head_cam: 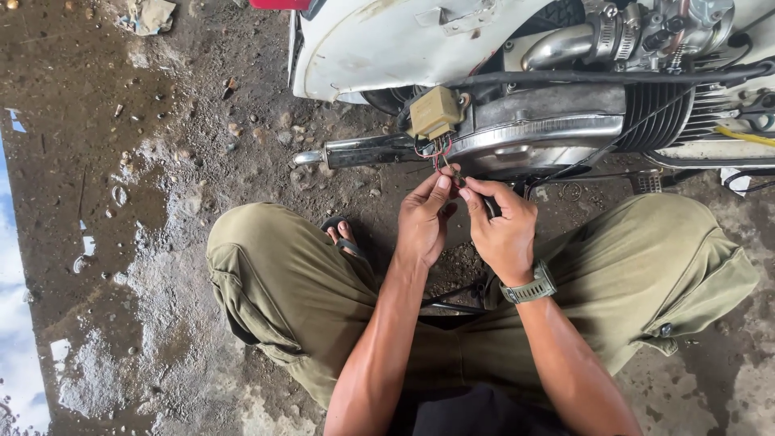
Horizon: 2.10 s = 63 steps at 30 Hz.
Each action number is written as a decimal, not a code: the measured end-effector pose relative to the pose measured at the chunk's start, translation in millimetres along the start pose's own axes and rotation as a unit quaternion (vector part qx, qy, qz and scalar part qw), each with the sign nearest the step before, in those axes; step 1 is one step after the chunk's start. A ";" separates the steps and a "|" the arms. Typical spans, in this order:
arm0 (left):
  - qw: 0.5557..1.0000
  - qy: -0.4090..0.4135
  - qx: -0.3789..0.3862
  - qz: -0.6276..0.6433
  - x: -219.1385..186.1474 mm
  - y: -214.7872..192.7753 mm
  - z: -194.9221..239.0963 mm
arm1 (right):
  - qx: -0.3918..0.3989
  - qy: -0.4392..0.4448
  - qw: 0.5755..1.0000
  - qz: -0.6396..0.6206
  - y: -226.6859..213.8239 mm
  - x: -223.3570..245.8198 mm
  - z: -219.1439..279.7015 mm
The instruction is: The person sits on the ground next to a motorcycle and uses black electrical tape to wrap and secure exposed wires near the engine. They then use scissors to trim the tape and adjust the wire ends.
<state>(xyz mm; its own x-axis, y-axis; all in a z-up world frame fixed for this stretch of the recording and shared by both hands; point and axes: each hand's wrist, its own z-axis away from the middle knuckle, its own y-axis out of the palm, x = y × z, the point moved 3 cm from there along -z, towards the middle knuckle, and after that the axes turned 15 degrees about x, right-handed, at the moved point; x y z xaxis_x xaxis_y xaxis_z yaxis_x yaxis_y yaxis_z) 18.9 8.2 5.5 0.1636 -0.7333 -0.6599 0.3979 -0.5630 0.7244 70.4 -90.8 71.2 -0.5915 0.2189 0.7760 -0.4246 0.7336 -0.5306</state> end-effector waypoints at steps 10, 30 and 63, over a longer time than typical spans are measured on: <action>0.991 -0.042 -0.117 -0.040 -14.4 3.4 22.4 | 0.139 -0.014 0.977 -0.161 -20.6 5.9 3.0; 0.840 0.239 0.103 -0.476 -85.7 62.1 69.9 | 0.071 0.148 0.809 -0.564 -26.8 24.0 10.7; 0.757 0.305 0.034 -0.576 -60.7 50.3 67.1 | 0.055 -0.005 0.996 -0.074 -49.6 73.5 8.0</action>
<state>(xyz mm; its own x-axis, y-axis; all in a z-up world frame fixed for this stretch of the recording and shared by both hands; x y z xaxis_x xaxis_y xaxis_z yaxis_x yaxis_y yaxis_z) -31.6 -1.1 95.3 0.1381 0.5611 -0.8161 0.5505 -0.7285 -0.4077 42.5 -116.2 151.9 -0.5240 0.1071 0.8450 -0.5790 0.6828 -0.4456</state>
